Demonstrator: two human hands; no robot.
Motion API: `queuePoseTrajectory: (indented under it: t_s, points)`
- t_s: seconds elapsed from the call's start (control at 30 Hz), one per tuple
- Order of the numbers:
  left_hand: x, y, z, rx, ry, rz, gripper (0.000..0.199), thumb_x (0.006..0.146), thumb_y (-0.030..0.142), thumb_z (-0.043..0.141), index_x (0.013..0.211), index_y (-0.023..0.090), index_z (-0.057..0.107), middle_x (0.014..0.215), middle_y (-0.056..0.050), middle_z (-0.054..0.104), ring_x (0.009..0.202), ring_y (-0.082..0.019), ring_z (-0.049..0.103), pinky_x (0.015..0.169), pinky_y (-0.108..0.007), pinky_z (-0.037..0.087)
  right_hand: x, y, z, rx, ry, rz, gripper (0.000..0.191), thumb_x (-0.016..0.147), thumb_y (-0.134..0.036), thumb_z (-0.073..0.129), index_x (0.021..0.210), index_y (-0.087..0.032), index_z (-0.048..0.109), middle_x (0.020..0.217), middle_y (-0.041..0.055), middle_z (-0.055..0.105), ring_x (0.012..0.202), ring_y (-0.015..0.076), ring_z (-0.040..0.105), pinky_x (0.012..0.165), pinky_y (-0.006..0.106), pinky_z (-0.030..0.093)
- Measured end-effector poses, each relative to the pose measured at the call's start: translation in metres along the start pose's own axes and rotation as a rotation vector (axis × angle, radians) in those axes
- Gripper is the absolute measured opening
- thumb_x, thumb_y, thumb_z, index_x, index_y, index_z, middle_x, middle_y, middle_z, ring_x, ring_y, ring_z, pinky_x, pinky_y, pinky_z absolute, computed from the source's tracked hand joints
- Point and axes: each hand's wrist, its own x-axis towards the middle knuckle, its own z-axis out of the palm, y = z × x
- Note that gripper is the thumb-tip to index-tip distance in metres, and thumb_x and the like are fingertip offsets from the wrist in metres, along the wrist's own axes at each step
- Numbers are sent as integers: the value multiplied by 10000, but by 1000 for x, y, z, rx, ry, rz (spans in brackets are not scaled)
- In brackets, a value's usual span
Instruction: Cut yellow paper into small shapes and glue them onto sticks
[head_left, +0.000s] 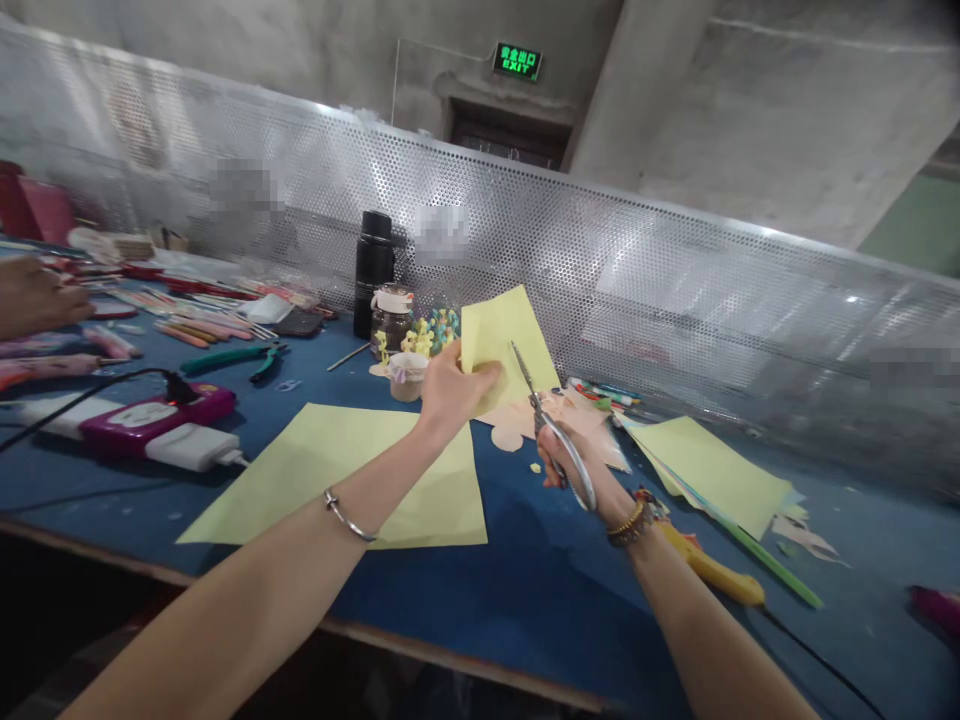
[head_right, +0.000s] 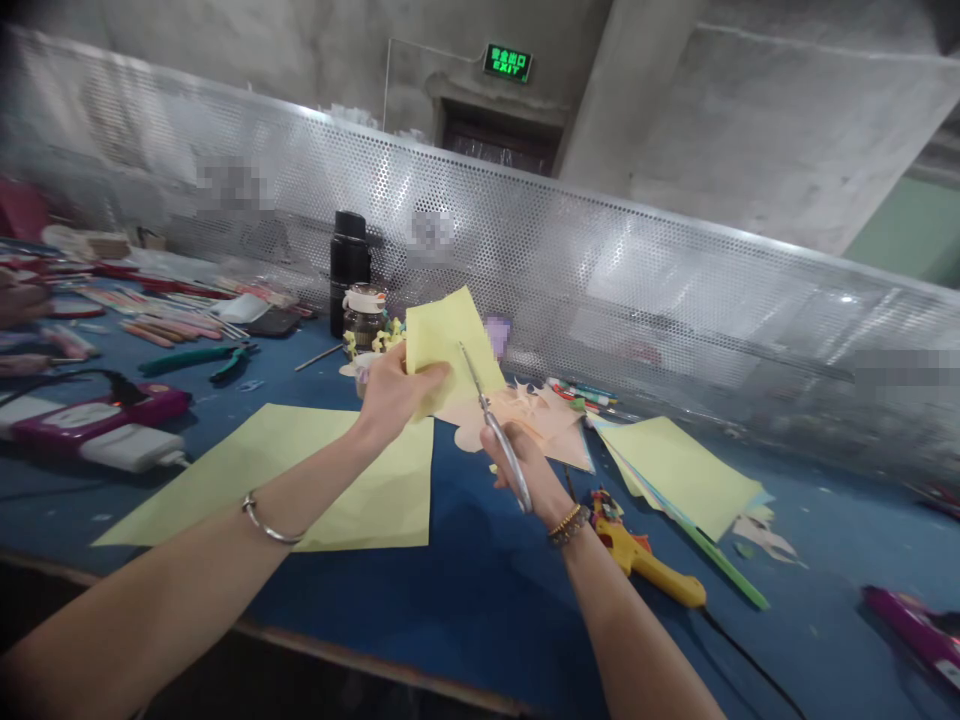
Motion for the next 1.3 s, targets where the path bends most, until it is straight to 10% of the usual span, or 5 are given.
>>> queuePoseTrajectory:
  t_s: [0.93, 1.3]
  points:
    - [0, 0, 0, -23, -10, -43, 287, 619, 286, 663, 884, 175, 676, 833, -56, 711, 694, -191, 647, 555, -252, 494, 7, 8, 4, -111, 82, 10, 361, 805, -546, 500, 815, -185, 475, 529, -76, 415, 382, 79, 446, 352, 195, 436]
    - [-10, 4, 8, -33, -94, -41, 253, 650, 248, 638, 885, 167, 682, 814, -47, 715, 696, -183, 654, 562, -249, 502, 6, 14, 2, 16, 26, -13, 459, 825, -658, 394, 783, -203, 447, 566, -55, 434, 444, 84, 436, 511, 263, 521]
